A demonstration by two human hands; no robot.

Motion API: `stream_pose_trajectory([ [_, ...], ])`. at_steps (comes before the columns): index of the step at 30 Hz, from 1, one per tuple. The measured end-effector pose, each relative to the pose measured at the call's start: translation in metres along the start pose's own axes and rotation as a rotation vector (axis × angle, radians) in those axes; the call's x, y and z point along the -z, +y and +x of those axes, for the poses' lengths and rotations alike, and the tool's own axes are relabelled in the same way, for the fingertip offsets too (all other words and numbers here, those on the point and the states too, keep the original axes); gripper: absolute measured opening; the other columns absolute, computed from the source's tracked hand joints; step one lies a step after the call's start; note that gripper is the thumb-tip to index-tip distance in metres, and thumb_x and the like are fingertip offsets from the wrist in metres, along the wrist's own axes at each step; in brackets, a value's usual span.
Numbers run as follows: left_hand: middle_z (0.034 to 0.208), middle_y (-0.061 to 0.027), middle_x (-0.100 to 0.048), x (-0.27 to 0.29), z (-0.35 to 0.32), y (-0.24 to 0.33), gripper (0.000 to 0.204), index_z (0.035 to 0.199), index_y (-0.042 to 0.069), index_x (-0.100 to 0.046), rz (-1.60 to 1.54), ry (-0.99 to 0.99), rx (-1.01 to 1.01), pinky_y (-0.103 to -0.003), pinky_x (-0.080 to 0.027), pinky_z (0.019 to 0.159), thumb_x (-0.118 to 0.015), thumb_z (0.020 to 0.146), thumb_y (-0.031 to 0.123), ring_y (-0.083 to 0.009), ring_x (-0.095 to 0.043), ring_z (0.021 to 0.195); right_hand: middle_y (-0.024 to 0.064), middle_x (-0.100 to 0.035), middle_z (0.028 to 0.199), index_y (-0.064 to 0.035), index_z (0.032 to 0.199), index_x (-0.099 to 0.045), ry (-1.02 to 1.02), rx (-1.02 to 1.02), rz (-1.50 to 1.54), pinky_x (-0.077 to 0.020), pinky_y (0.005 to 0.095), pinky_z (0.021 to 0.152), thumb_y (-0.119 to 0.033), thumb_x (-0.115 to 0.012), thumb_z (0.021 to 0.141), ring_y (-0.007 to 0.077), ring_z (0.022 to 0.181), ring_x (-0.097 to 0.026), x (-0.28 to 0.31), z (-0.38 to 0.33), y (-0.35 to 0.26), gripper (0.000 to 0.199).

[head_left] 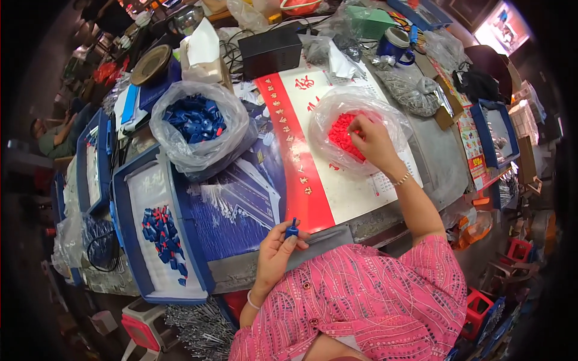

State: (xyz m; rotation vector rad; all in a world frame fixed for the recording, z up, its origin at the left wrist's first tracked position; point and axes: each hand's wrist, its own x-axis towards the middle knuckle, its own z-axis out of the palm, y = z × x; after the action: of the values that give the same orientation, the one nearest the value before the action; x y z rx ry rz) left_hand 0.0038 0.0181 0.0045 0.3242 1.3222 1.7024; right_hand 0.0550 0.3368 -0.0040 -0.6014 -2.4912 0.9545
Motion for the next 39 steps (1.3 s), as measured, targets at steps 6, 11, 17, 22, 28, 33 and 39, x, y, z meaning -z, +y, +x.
stream_pose_trajectory([
  [6,0.094,-0.0155,-0.06,-0.001,0.007,0.002,0.036,0.121,0.001,-0.035,-0.129,-0.091,-0.043,-0.029,-0.046,0.076,-0.051,0.09,0.012,-0.0175,-0.059,0.078,0.0027,-0.056,0.084,-0.0043,0.089,-0.049,-0.361,-0.212,0.974,-0.0458,0.0234,0.064,0.004,-0.059,0.078,0.0099,0.079,-0.055,-0.013,-0.041,-0.058,0.018],
  [11,0.092,-0.0167,-0.059,-0.006,0.008,0.015,0.031,0.117,0.001,-0.038,-0.154,-0.138,-0.041,-0.029,-0.046,0.075,-0.051,0.091,0.012,-0.0182,-0.058,0.077,0.005,-0.055,0.081,-0.0028,0.087,-0.052,-0.51,-0.22,1.189,-0.0433,0.0227,0.058,-0.001,-0.066,0.077,0.0109,0.07,-0.053,-0.031,-0.051,-0.073,0.017],
  [17,0.089,-0.0156,-0.06,-0.004,0.005,0.015,0.03,0.115,-0.001,-0.041,-0.202,-0.154,-0.012,-0.025,-0.047,0.066,-0.051,0.091,0.014,-0.0154,-0.057,0.068,0.0052,-0.061,0.088,-0.0004,0.096,-0.063,-0.645,-0.318,1.578,-0.0449,0.0221,0.064,-0.012,-0.065,0.082,0.01,0.072,-0.054,-0.055,-0.063,-0.069,0.018],
  [22,0.088,-0.0126,-0.06,-0.001,0.005,0.013,0.028,0.115,-0.001,-0.042,-0.217,-0.163,-0.004,-0.023,-0.046,0.063,-0.049,0.092,0.014,-0.0129,-0.056,0.066,0.0059,-0.062,0.093,-0.0015,0.097,-0.064,-0.72,-0.443,1.66,-0.046,0.0218,0.062,-0.015,-0.064,0.083,0.0095,0.075,-0.056,-0.064,-0.07,-0.07,0.019],
  [28,0.088,-0.0104,-0.058,0.0,0.007,0.013,0.027,0.115,0.0,-0.042,-0.238,-0.177,0.004,-0.022,-0.046,0.062,-0.048,0.093,0.014,-0.0109,-0.055,0.065,0.0056,-0.062,0.093,-0.0012,0.102,-0.062,-0.744,-0.276,1.49,-0.0455,0.0256,0.076,-0.01,-0.057,0.087,0.0117,0.088,-0.057,-0.064,-0.068,-0.076,0.018],
  [33,0.088,-0.0118,-0.058,0.002,0.006,0.01,0.028,0.116,0.0,-0.04,-0.291,-0.093,-0.052,-0.023,-0.047,0.062,-0.048,0.093,0.015,-0.0124,-0.055,0.065,0.0069,-0.058,0.093,0.0006,0.111,-0.057,-0.789,-0.063,1.049,-0.0434,0.0209,0.068,-0.013,-0.055,0.089,0.0096,0.079,-0.055,-0.049,-0.065,-0.101,0.026],
  [39,0.088,-0.0141,-0.058,0.001,0.007,0.01,0.027,0.116,0.0,-0.04,-0.38,-0.095,-0.105,-0.024,-0.047,0.06,-0.047,0.093,0.014,-0.0143,-0.056,0.064,0.0052,-0.059,0.094,-0.0027,0.11,-0.056,-0.701,-0.079,1.076,-0.0462,0.0239,0.071,-0.009,-0.053,0.089,0.0115,0.079,-0.058,-0.057,-0.068,-0.087,0.022],
])
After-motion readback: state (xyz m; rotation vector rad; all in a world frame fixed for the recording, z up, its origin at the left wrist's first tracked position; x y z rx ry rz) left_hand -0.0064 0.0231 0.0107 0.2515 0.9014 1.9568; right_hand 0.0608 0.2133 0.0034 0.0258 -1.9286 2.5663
